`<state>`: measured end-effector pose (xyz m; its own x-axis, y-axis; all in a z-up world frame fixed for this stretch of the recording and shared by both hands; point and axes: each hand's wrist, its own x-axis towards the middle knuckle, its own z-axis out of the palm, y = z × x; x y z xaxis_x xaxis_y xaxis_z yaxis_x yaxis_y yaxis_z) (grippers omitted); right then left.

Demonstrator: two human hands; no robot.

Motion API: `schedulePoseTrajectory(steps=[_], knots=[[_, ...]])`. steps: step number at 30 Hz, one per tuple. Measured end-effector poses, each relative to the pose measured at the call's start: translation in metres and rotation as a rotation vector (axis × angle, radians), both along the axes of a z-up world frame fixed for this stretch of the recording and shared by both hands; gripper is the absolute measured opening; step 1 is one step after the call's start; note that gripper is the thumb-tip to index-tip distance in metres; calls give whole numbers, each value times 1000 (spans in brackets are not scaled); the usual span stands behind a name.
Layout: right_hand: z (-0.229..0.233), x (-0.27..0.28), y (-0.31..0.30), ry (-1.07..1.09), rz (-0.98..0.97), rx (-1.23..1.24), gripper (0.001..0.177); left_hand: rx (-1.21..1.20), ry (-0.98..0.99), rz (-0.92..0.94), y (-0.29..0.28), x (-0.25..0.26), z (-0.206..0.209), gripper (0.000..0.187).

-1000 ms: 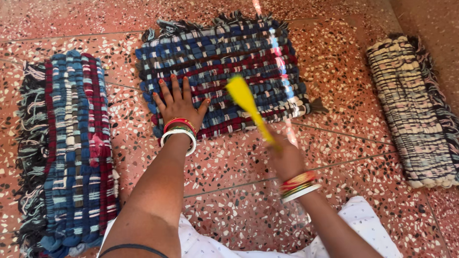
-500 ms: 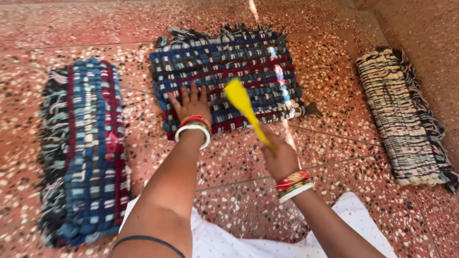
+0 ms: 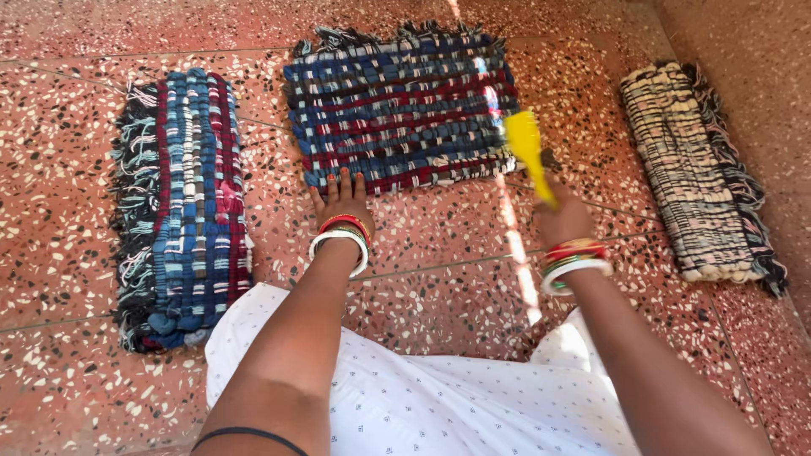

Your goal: The person brushes several small rugs on the floor using a yellow brush to remove debris.

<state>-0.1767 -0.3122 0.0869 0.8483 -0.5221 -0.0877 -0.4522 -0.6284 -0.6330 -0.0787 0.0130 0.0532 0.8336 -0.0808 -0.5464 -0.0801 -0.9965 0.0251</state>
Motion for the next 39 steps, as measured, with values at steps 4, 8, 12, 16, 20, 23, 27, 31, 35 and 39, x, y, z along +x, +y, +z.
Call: schedulePoseTrajectory(steps=[4, 8, 12, 16, 20, 23, 27, 31, 35, 39], knots=[[-15, -8, 85, 151, 310, -147, 59, -19, -35, -15, 2, -4, 2, 83], [-31, -22, 79, 23, 360, -118, 53, -74, -108, -29, 9, -6, -8, 81], [-8, -33, 9, 124, -51, 38, 48, -123, -75, -7, 8, 3, -6, 78], [1, -31, -7, 71, -179, 88, 50, -121, -52, -7, 0, 16, -1, 75], [-20, -21, 46, 15, 23, -60, 43, -238, -92, 28, 8, 42, -11, 65], [-29, -22, 110, 33, 280, 131, 55, -233, -184, 26, 20, 53, -17, 68], [-41, -19, 126, -24, 362, 85, 53, -64, 4, -25, 30, 60, -3, 71], [-43, -18, 59, 91, 71, -111, 48, -172, -105, -24, 36, 53, 4, 57], [-32, -13, 52, -103, -68, 99, 49, -483, -332, 196, 42, 55, 5, 52], [-29, -5, 121, 46, 34, 266, 54, -752, -516, 453, 50, 67, -2, 54]])
